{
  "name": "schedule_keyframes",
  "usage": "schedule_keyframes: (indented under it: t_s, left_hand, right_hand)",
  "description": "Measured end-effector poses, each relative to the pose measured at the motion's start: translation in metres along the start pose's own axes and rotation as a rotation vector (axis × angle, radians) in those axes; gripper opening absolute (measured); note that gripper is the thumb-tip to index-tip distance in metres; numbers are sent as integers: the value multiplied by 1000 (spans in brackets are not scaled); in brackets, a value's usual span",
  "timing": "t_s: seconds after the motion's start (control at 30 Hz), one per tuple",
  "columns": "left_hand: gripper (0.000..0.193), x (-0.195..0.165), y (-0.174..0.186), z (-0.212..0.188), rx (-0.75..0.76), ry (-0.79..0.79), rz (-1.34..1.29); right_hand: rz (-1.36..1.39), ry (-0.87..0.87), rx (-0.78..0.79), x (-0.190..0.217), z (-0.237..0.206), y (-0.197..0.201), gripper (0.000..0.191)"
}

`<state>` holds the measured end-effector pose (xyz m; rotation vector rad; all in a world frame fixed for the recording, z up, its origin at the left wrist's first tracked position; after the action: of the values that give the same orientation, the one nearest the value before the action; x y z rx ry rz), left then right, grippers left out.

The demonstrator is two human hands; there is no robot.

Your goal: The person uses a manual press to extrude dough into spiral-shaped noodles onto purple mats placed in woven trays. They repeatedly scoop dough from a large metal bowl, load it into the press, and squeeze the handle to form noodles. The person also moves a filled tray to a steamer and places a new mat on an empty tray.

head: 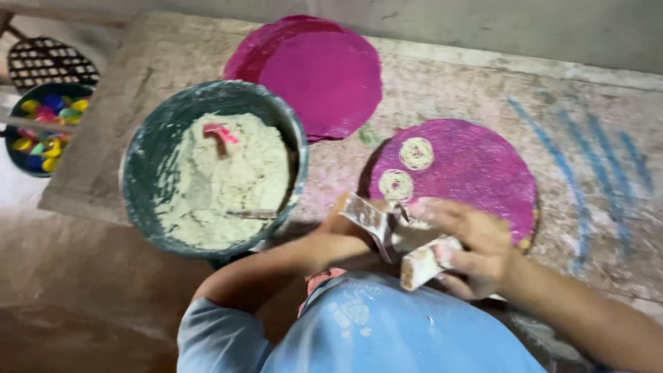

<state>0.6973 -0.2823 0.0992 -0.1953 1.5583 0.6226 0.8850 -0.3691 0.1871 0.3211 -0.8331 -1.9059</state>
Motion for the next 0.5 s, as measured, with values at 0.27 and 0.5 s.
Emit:
schedule_keyframes:
  t_s: [0.27,0.5]
  left_hand:
    - [30,-4,-82,92,184,-274,472]
    - [72,5,-41,150,415,187,51]
  right_hand:
    - [305,-706,104,-21,-122,60,114]
    - [1240,-1169,20,-27,-244,60,118]
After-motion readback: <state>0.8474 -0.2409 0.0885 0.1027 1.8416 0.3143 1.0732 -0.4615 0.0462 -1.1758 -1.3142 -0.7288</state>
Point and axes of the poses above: each hand's wrist, its own z-axis towards the middle knuckle, its own y-axis out of the back of the hand, x = y × z, the point moved 4 cm from there along z, towards the middle knuckle, and after that the axes turned 2 degrees about -z, right-handed, at the moved point
